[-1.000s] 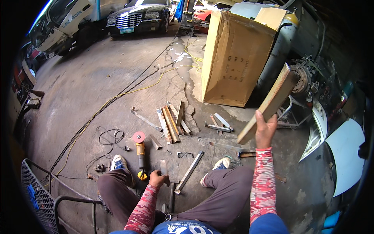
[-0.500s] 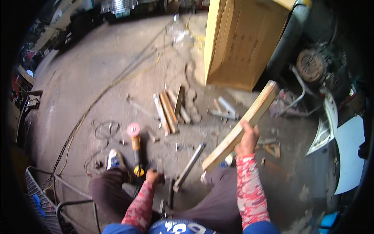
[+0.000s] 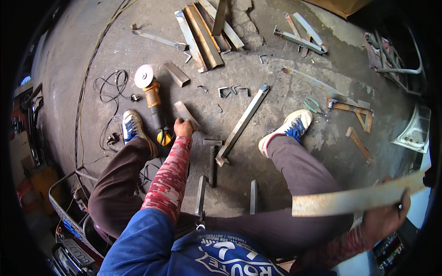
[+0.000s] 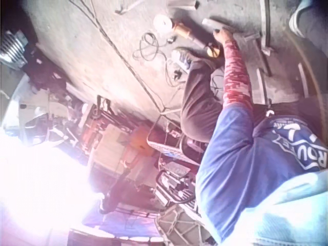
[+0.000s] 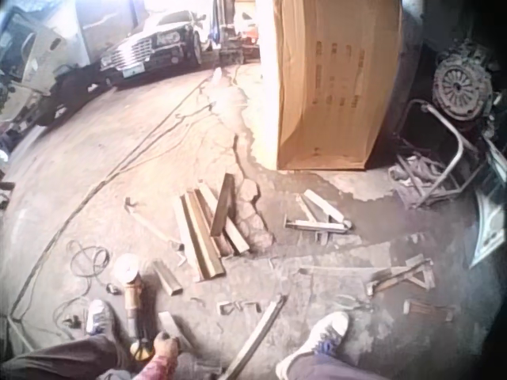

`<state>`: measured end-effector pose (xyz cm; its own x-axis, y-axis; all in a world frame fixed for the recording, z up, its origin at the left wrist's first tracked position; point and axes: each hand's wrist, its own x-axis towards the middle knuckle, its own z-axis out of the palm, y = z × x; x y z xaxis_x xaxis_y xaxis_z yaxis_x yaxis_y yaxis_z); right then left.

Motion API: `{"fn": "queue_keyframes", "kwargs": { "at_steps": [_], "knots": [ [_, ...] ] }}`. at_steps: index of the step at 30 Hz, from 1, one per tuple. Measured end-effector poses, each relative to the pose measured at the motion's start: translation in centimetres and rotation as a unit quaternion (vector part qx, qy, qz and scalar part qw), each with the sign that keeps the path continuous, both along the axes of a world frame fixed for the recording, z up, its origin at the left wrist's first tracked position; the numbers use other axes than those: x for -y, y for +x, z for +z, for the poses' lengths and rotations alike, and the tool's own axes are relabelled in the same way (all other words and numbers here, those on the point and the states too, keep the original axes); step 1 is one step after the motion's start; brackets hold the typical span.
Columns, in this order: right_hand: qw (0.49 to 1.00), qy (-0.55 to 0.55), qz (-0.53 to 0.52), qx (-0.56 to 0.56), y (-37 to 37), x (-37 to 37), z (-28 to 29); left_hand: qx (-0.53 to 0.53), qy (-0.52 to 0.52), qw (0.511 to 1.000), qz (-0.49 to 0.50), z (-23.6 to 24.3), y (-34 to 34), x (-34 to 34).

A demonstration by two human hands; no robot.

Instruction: The person uses an angle grinder to cut a metal bar while sitting on the floor. After cutting, the person measures the metal piece with a square and pencil, then handles several other metal pieces.

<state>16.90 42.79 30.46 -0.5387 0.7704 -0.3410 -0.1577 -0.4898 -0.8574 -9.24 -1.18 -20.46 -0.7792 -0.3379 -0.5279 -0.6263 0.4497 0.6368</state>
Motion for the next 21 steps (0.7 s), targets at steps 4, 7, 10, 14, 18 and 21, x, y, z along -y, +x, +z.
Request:
{"fn": "queue_keyframes", "kwargs": {
  "at_steps": [4, 7, 10, 14, 18, 21],
  "knots": [
    [0.997, -0.02, 0.064, -0.031, 0.0, -2.3, 0.0, -0.03, -0.036, 0.996, -0.072, -0.6, -3.5, -8.3],
    [0.998, 0.016, 0.053, 0.001, -1.0, -2.4, 0.1, -0.022, 0.005, 0.989, -0.147, 0.1, -3.9, -19.9],
    [0.998, 0.03, 0.052, 0.025, -2.0, -2.1, 0.7, -0.097, 0.085, 0.982, -0.138, 0.8, -4.9, -30.1],
    [0.999, 0.026, 0.037, 0.007, -2.1, -2.1, 0.7, -0.126, 0.218, 0.949, -0.191, 1.4, -6.7, -29.8],
    [0.999, 0.049, 0.021, -0.007, -1.8, -2.2, 0.6, -0.056, 0.042, 0.987, -0.146, 2.5, -3.1, -21.6],
    [0.998, 0.043, 0.01, -0.045, -2.0, -2.0, 0.3, -0.064, -0.058, 0.983, -0.163, 2.7, 0.3, -20.4]
  ]
}}
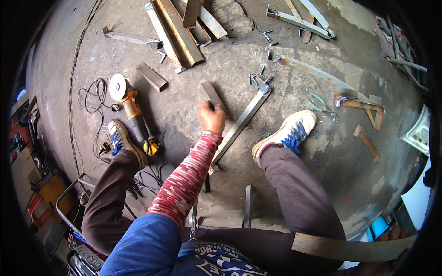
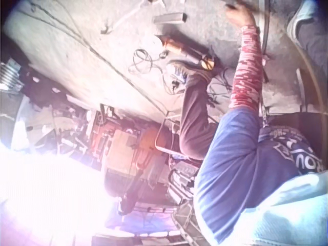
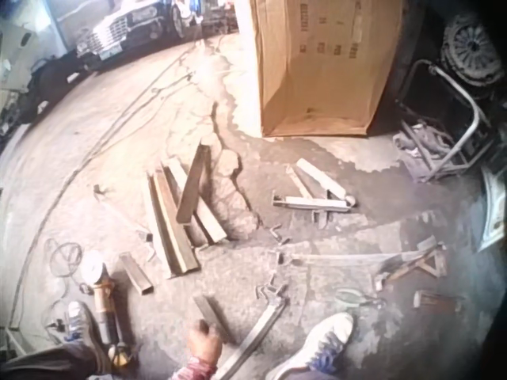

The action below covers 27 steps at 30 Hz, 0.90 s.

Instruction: The person uses an angle grinder to cut a metal bar while sitting on the floor. After cutting, the person measures the metal piece with a square and pencil, then handles several other metal pieces.

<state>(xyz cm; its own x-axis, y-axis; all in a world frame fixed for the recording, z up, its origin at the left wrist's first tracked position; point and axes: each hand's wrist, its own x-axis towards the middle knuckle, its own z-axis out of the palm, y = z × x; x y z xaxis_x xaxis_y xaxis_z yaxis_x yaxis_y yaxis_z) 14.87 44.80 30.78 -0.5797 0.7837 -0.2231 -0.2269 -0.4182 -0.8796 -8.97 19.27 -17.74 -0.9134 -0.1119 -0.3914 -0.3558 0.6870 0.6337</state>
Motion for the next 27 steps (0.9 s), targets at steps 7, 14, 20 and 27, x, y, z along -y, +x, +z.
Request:
{"fn": "queue_keyframes", "kwargs": {
  "at_steps": [7, 14, 20, 27],
  "knots": [
    [0.997, 0.029, -0.042, 0.064, -1.5, 0.5, 0.1, -0.01, 0.111, 0.982, -0.154, -1.0, -6.4, -17.2],
    [0.999, 0.011, 0.023, 0.046, -1.4, -0.2, -0.2, 0.013, 0.304, 0.943, -0.137, 1.9, -12.5, -16.1],
    [0.998, 0.041, 0.039, 0.039, -0.4, 0.5, 0.5, -0.074, 0.067, 0.967, -0.237, 4.2, -7.5, -1.2],
    [0.985, -0.056, 0.122, -0.106, -4.1, 5.3, 0.5, -0.069, -0.024, 0.992, -0.099, 9.0, -1.6, 11.5]
  ]
}}
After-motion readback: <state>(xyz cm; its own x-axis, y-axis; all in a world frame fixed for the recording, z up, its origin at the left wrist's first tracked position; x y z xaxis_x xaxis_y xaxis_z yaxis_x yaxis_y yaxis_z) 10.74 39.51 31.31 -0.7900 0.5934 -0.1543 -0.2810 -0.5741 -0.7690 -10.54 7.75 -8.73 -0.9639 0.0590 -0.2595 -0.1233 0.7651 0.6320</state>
